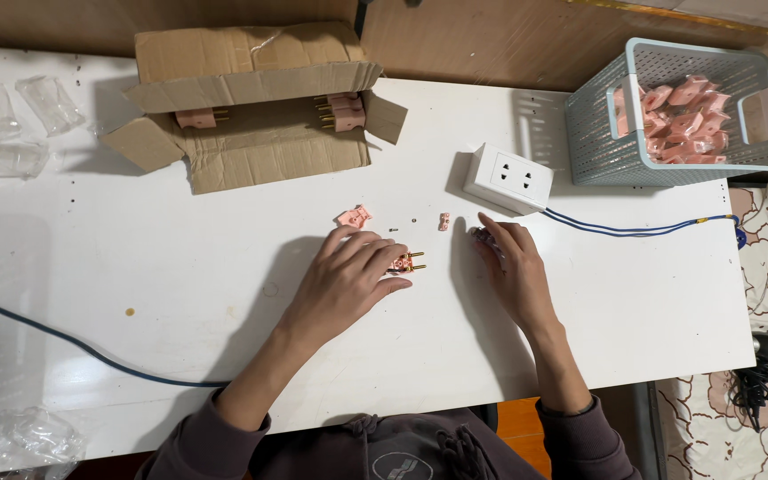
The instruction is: The person assembles small pink electrical components on a white table, using a screwdriver to tighten screws on the parts. They handle the components and wires, occasionally picking up and placing down the screwdriver while working.
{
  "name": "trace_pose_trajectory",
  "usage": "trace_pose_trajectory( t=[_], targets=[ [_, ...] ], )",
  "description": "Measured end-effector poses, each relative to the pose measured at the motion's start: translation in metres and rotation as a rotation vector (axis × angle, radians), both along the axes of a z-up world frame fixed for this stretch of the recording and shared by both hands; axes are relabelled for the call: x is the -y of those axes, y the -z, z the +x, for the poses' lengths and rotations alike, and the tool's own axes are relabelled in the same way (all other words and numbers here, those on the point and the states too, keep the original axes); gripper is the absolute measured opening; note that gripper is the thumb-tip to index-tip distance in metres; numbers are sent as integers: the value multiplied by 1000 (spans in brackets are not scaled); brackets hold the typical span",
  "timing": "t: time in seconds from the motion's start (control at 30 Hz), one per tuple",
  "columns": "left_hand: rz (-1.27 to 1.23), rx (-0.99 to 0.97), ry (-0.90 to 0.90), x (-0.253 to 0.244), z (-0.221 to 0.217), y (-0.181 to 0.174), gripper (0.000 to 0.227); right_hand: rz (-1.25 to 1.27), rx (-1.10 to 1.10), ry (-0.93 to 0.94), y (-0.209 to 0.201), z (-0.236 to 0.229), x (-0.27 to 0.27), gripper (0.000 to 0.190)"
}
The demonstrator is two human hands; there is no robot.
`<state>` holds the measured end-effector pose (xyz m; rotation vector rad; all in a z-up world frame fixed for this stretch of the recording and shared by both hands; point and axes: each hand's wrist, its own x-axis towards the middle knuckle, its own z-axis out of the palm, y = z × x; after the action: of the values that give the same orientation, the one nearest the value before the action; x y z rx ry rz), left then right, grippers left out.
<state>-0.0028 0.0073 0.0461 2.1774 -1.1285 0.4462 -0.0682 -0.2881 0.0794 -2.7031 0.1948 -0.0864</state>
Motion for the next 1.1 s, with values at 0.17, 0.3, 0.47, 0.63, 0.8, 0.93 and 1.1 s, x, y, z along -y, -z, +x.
trace_pose_trajectory(
  t=[0.17,0.3,0.47,0.63,0.8,0.93,1.1],
  targets=[
    [-273,-208,58,-21,6,-56,29,-67,145,-75,41,3,30,37],
    [-118,108,259,-37,-23,-115,66,26,288,-183,53,5,37,36],
    [339,309,556,-53,-82,-80,74,21,289,-217,57,5,42,37],
    [614,267,694,-53,-85,-83,83,8,328,-253,53,2,40,36],
    [-112,-133,250,-55,-43,-204,51,11,327,-273,53,1,41,37],
    [-279,-78,-187,-114,-72,-218,44,26,309,-254,56,0,42,38],
    [-203,-174,268,-46,-54,-203,34,10,337,-264,58,0,41,37]
  ],
)
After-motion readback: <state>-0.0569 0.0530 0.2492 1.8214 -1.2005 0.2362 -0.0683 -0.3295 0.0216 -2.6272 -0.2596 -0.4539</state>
